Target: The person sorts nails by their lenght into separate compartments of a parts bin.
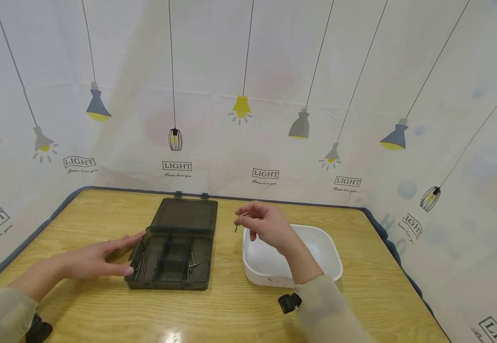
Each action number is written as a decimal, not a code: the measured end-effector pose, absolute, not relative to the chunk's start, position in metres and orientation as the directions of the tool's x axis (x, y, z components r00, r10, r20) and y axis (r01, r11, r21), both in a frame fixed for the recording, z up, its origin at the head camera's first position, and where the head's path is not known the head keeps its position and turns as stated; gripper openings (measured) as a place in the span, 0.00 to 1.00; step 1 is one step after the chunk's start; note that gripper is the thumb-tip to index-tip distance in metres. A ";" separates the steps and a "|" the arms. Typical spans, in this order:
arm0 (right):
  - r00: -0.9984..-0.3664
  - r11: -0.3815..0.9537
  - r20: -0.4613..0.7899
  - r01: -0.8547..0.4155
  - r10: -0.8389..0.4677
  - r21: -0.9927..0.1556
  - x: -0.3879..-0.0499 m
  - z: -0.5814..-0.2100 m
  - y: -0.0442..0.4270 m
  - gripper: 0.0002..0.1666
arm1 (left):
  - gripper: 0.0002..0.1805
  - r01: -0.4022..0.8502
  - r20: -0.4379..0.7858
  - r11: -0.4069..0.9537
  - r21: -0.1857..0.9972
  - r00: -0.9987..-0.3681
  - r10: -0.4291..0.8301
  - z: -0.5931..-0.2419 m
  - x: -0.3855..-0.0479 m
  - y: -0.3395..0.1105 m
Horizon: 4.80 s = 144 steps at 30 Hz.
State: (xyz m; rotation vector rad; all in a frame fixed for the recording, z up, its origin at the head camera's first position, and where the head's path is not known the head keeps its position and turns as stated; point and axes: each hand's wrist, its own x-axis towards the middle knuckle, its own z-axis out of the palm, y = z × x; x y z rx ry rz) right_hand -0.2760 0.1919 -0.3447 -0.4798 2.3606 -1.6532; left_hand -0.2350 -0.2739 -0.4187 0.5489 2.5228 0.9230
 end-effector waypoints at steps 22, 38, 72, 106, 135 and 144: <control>-0.849 0.238 -0.059 -0.080 -0.525 -0.968 -0.265 -0.374 0.041 0.07 | 0.51 0.204 -0.257 0.737 0.644 -0.850 0.460 -0.419 -0.237 -0.274; -0.846 0.288 -0.113 -0.050 -0.522 -0.956 -0.260 -0.405 0.016 0.06 | 0.52 0.188 -0.275 0.737 0.649 -0.846 0.457 -0.422 -0.239 -0.274; -0.994 0.136 0.050 -0.037 0.095 -0.990 -0.300 -0.421 0.059 0.15 | 0.43 0.270 -0.019 0.696 0.666 -0.925 0.378 -0.419 -0.255 -0.268; -0.972 0.104 -0.033 0.058 0.233 -0.993 -0.320 -0.456 0.061 0.14 | 0.34 -0.033 -0.134 0.488 0.872 -0.976 0.172 -0.435 -0.330 -0.231; -0.963 -0.023 0.019 -0.026 0.267 -0.999 -0.322 -0.449 0.053 0.25 | 0.36 0.018 -0.029 0.318 0.948 -0.989 0.143 -0.437 -0.324 -0.228; -0.958 -0.043 0.002 -0.015 0.286 -0.999 -0.321 -0.449 0.054 0.23 | 0.30 0.056 0.029 0.286 0.957 -0.995 0.098 -0.434 -0.320 -0.228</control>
